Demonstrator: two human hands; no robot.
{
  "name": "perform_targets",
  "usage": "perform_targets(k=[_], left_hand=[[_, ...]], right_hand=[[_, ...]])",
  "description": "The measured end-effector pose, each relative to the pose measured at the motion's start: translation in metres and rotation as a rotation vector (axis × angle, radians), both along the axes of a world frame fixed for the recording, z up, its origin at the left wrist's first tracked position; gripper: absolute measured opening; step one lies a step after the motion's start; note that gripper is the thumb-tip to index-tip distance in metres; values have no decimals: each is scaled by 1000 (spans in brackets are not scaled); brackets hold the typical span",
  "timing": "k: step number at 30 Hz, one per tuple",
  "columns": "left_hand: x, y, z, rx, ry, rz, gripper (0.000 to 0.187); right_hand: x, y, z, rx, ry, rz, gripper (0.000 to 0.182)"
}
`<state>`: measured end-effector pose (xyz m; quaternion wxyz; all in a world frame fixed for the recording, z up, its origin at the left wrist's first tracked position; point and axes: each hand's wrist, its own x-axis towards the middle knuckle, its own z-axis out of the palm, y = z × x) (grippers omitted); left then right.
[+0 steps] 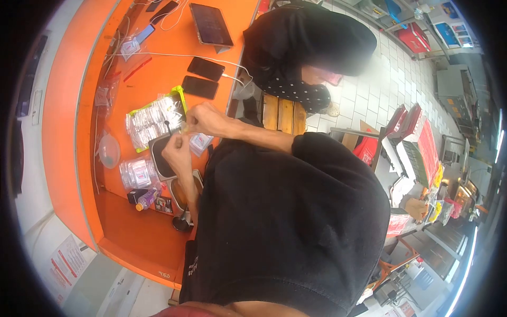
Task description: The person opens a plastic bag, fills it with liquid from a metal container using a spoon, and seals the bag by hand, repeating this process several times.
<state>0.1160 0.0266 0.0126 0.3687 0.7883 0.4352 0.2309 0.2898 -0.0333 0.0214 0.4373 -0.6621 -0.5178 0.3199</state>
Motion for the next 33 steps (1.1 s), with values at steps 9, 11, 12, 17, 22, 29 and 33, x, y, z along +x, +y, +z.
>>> perform_targets(k=[9, 11, 12, 17, 22, 29, 33], left_hand=[[-12, 16, -4, -264, -293, -55, 18], [-14, 10, 5, -436, -323, 4, 18], [-16, 8, 1, -429, -326, 57, 18], [-47, 1, 30, -105, -147, -137, 39], [-76, -16, 43, 117, 182, -146, 58], [-143, -28, 4, -65, -225, 140, 40], [-177, -3, -26, -321, -559, 445, 38]], right_hand=[[6, 10, -10, -31, 351, 284, 12], [11, 11, -15, -173, 478, 479, 23], [11, 9, -21, -186, 482, 531, 23], [-10, 9, -3, -331, 265, 527, 23], [-54, 17, -8, -14, 16, 540, 27], [-74, 83, -17, 278, -235, 339, 23], [-64, 138, -59, 16, -582, 435, 35]])
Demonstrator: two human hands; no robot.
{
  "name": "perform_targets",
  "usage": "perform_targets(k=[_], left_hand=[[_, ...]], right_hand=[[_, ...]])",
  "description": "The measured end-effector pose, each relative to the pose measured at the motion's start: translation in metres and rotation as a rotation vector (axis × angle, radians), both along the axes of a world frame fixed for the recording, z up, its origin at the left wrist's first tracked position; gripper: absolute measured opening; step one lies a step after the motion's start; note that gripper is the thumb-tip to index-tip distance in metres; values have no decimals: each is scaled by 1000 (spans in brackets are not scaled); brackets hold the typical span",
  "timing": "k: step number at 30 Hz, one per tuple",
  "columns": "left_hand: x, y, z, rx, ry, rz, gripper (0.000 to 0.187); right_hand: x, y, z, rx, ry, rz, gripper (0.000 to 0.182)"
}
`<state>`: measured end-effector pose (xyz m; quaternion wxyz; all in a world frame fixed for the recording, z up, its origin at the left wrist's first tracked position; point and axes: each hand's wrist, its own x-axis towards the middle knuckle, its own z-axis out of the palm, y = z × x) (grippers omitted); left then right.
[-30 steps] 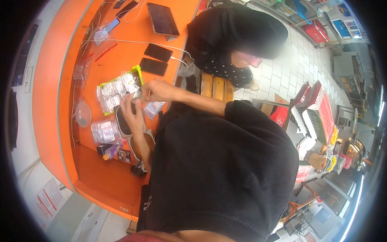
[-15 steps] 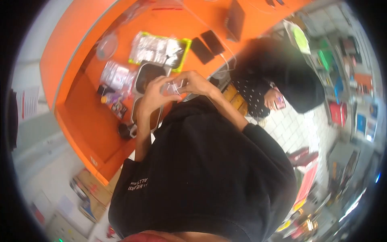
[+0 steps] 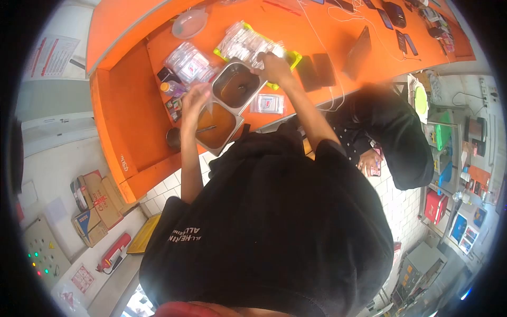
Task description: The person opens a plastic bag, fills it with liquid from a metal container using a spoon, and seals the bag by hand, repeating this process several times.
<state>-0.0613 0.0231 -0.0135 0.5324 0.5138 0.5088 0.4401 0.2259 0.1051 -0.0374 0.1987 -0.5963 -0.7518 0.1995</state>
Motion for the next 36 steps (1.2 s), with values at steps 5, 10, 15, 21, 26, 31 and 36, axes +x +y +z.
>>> perform_targets(k=[5, 10, 15, 21, 26, 31, 36], left_hand=[[-26, 43, -23, -147, 147, 49, 45], [-22, 62, -27, -248, 145, -117, 41], [-14, 65, -33, -213, 355, -209, 38], [2, 45, -21, -131, 283, -210, 33], [15, 34, -19, -130, 234, -236, 29], [12, 27, -25, -123, 193, -232, 30], [11, 21, -20, -72, 306, -245, 36]], right_hand=[[-22, 9, 16, -323, -420, 232, 37], [-34, -10, 11, -153, -519, 370, 19], [-29, -31, 19, 79, -610, 221, 15], [-23, -49, -14, 29, -588, 230, 15], [-20, -74, -8, -151, -422, 195, 15], [-24, -80, -2, -324, -379, 179, 16], [-26, -79, 0, -425, -353, 253, 18]])
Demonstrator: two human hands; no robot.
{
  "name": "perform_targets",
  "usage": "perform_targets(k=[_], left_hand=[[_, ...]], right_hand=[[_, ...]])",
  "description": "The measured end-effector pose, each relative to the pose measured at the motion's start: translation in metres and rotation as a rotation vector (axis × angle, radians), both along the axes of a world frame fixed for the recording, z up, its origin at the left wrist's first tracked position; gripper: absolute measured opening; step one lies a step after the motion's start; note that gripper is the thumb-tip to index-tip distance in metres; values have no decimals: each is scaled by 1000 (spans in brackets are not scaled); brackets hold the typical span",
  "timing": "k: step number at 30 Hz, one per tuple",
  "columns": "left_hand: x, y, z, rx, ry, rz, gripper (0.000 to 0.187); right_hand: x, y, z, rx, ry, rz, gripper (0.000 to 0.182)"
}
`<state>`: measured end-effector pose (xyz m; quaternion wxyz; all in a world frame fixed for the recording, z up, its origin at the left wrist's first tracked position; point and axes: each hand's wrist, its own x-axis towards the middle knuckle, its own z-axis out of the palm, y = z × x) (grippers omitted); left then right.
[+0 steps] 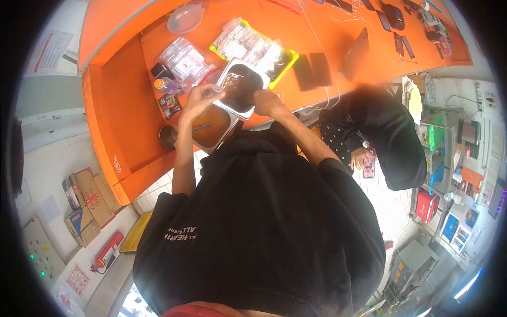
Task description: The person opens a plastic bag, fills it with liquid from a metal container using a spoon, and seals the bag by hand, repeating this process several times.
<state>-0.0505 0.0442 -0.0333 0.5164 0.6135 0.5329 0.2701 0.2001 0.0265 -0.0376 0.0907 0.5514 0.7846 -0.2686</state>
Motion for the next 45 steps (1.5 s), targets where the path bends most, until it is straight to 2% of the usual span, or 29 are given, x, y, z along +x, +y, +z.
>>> perform_targets(k=[3, 5, 6, 8, 10, 12, 14, 16, 19, 21, 24, 28, 30, 33, 34, 40, 42, 45], left_hand=[[-3, -2, 4, -54, -49, -32, 40], [-4, -2, 0, -8, -19, -35, 41], [-4, -3, -1, 37, 14, -46, 42], [-5, -3, -1, 24, 22, -48, 37], [-7, -3, -1, 12, 29, -54, 32], [-8, -3, 0, -14, -94, -63, 33], [-8, -4, 0, 7, -95, -48, 33], [-9, -6, -1, 30, -96, -35, 34], [-8, -9, -2, 55, 35, 13, 35], [-4, -12, -5, 299, 57, 193, 39], [1, -12, -6, 449, 11, 264, 45], [12, -13, -5, 457, -126, 345, 52], [16, -13, -6, 272, -352, 361, 59], [27, -12, -7, 266, -465, 377, 60], [30, -10, -11, 272, -466, 383, 60], [39, 0, -24, 446, -290, 346, 63], [41, 2, -24, 520, -100, 308, 64], [49, 3, -19, 533, -91, 288, 64]], right_hand=[[13, 4, -18, -84, 123, 104, 22], [25, 2, -38, -391, 515, -267, 17], [29, 1, -42, -393, 515, -262, 17], [38, 1, -51, -646, 669, -423, 14], [44, -5, -54, -660, 723, -451, 14], [49, -11, -55, -671, 777, -480, 15], [51, -16, -55, -684, 1036, -659, 16], [51, -20, -42, -654, 1057, -700, 18], [55, -21, -25, -618, 1053, -727, 21], [56, -22, -17, -575, 1059, -725, 17], [59, -19, -12, -514, 1145, -678, 17], [57, -17, 3, -467, 1177, -629, 18], [52, -16, 6, -440, 1191, -673, 20], [49, -16, 0, -425, 1114, -698, 21], [48, -17, 1, -418, 1085, -730, 10], [50, -17, 34, -380, 1102, -695, 13], [50, -17, 43, -356, 1141, -696, 15], [49, -17, 50, -319, 1171, -636, 16]])
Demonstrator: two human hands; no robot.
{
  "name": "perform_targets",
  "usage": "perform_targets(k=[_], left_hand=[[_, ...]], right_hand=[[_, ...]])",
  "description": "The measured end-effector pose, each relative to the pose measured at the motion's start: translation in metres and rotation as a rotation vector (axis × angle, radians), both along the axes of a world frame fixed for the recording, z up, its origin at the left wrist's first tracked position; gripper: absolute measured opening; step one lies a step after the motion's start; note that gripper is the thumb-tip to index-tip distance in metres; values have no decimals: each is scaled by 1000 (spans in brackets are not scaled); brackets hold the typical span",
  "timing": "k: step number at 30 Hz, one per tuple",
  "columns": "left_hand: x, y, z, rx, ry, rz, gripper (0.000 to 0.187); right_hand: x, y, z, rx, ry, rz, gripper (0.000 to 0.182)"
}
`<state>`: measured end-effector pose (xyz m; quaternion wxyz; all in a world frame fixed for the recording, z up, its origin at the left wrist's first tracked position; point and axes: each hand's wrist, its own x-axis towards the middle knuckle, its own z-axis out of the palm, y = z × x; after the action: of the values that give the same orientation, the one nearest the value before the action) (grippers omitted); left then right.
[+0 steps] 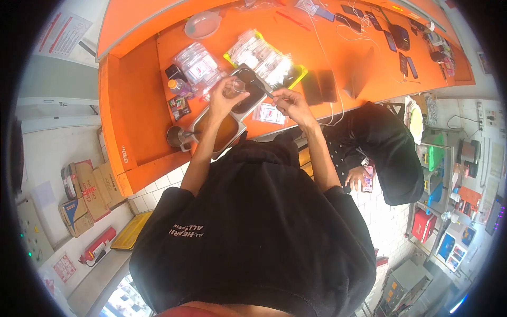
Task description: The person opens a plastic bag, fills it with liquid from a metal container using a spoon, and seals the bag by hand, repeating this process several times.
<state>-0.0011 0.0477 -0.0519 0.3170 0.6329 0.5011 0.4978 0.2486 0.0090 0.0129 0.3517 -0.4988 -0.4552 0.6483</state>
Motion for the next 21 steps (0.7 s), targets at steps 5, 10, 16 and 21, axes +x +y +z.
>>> perform_targets(k=[5, 10, 16, 21], left_hand=[[4, -3, 13, -156, 32, -66, 61], [7, -5, 18, 8, 43, -18, 63], [7, -5, 13, 28, 17, -23, 61], [7, -7, 18, 70, 22, -18, 62]], right_hand=[[0, 1, -2, 42, -12, 33, 14], [-3, -1, -2, 128, -56, 29, 15], [-5, -3, 8, 147, -96, 34, 16], [-5, -3, 15, 174, -110, 34, 14]])
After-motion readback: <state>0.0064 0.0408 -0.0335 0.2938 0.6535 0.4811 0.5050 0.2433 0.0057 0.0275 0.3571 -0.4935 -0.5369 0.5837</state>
